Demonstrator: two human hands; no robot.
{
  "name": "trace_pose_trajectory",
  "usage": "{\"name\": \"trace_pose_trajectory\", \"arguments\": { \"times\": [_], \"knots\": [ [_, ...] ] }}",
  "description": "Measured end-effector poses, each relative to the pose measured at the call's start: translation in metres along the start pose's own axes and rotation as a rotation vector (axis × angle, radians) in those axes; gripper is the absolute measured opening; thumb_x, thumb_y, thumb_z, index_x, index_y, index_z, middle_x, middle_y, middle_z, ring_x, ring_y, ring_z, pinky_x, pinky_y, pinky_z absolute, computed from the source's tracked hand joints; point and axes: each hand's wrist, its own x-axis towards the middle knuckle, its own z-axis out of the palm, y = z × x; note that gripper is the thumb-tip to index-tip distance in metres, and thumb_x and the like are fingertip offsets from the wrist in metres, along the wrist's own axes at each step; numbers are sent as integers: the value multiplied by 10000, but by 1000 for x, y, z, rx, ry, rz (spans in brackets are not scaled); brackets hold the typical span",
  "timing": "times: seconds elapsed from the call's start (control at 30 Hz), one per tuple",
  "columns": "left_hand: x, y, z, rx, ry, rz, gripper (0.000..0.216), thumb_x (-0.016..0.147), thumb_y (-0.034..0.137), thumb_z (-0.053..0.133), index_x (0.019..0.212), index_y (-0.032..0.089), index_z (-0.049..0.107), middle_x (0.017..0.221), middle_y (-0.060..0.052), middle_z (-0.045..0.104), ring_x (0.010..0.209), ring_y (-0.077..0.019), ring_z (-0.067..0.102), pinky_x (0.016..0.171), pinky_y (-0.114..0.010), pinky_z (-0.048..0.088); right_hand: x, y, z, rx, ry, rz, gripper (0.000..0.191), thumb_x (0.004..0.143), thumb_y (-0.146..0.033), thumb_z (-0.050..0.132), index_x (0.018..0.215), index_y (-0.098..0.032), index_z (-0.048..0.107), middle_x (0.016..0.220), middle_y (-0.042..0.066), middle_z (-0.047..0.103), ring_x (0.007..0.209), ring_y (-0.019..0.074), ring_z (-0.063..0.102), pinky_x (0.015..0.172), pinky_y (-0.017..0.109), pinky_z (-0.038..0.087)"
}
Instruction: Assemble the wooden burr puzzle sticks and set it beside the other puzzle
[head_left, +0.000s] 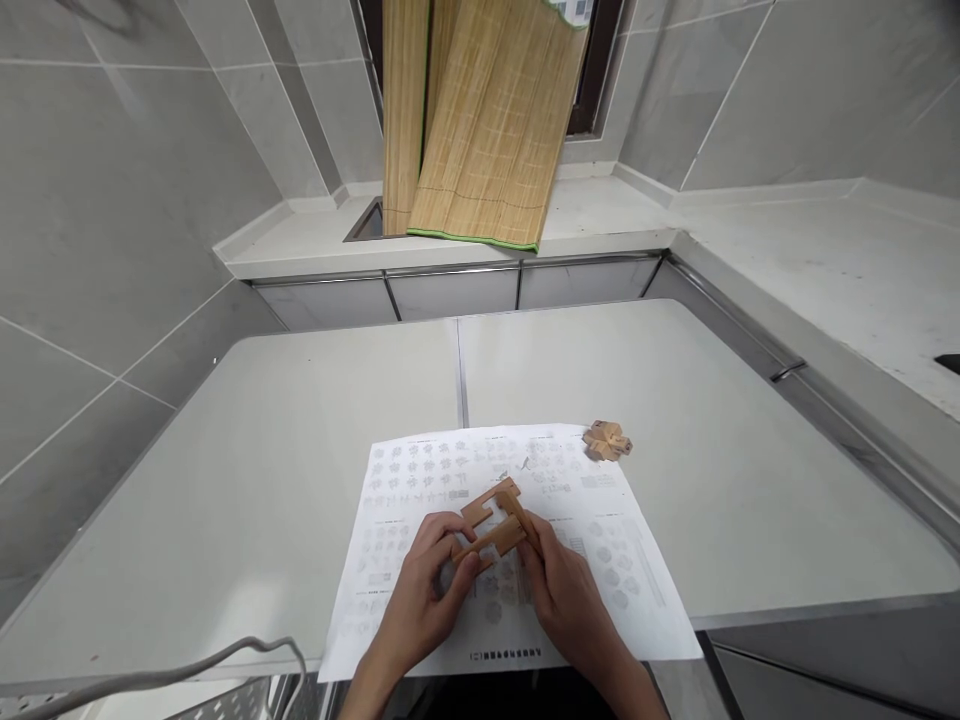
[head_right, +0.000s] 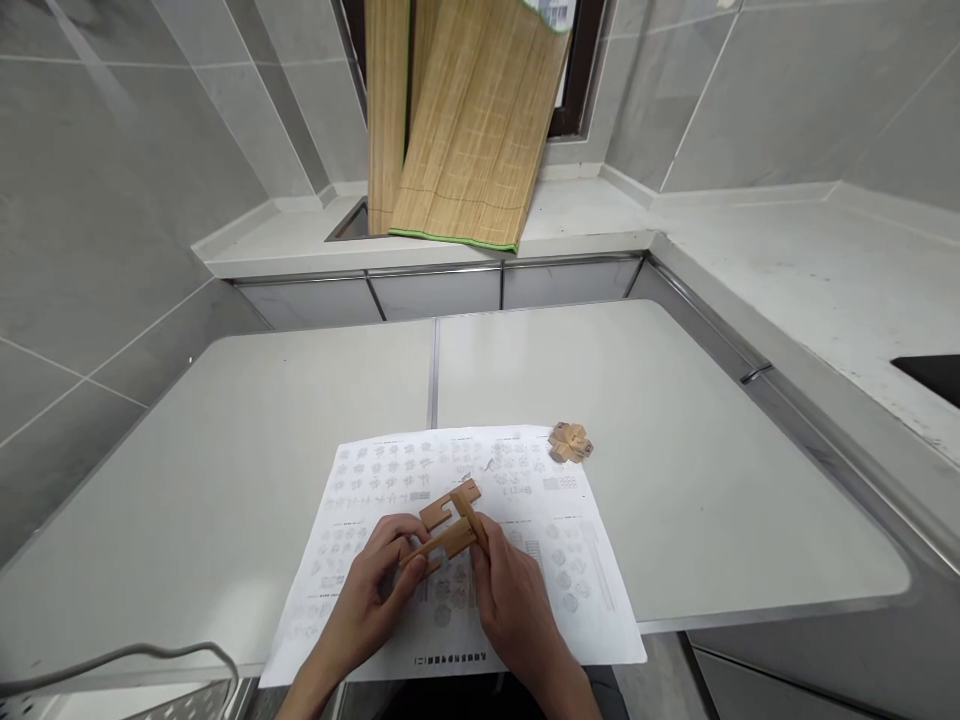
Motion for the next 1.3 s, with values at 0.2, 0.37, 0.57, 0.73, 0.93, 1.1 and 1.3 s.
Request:
{"name": "trace_pose_trajectory", "arguments": {
  "times": [0.2, 0.37, 0.57, 0.73, 0.93, 1.1, 1.3],
  "knots": [
    [-1, -2, 1, 13, 26, -2, 236, 1075, 332, 532, 867, 239, 593, 1118, -103, 684, 1116, -273, 644, 947, -425, 581, -2, 4, 2, -4, 11, -4, 407, 1117, -269, 385, 1519, -251, 444, 1169, 75, 783, 962, 255, 788, 761, 350, 629],
    [-3, -3, 1, 9, 21, -1, 210, 1080, 318, 525, 899, 239, 595, 1115, -96, 678, 1109, -264, 643, 951, -417, 570, -3, 5, 3, 0, 29, -31, 460, 1106, -249, 404, 1566, -272, 414, 1285, 81, 770, 1042, 259, 788, 814, 367, 648],
    [-2, -4, 1, 14, 25, -8, 215, 1083, 317, 524, 895, 237, 591, 1114, -97, 678, 1099, -261, 643, 934, -410, 569, -2, 1, 0, -4, 32, -60, 514, 1105, -233, 398, 1617, -284, 400, 1431, 94, 706, 1206, 269, 744, 918, 399, 653],
    [-2, -5, 2, 6, 21, -11, 238, 1088, 326, 519, 877, 236, 583, 1109, -95, 674, 1082, -257, 637, 922, -403, 562, 0, 0, -1, -31, 1, -106, 582, 1095, -198, 388, 1664, -318, 353, 1452, 80, 693, 1114, 237, 769, 910, 375, 653],
    [-3, -6, 2, -14, 10, -33, 222, 1095, 336, 508, 916, 242, 601, 1121, -91, 668, 1099, -254, 629, 931, -393, 550, -1, 2, -1, -49, -3, -144, 646, 1107, -198, 368, 1717, -352, 220, 1487, 86, 657, 1117, 233, 758, 933, 373, 644],
    [-2, -6, 2, -19, 9, -39, 254, 1097, 359, 507, 890, 239, 590, 1122, -87, 665, 1080, -248, 634, 921, -382, 548, -1, 0, -1, -67, 6, -153, 658, 1110, -207, 359, 1730, -343, 184, 1224, 79, 748, 973, 241, 765, 828, 370, 656],
    [-4, -6, 2, -28, -8, -44, 221, 1100, 341, 505, 923, 242, 593, 1134, -77, 661, 1083, -236, 630, 923, -365, 538, -1, 0, -1, -93, 7, -165, 649, 1116, -210, 358, 1732, -315, 185, 1122, 75, 747, 966, 244, 763, 860, 372, 648]
  ]
}}
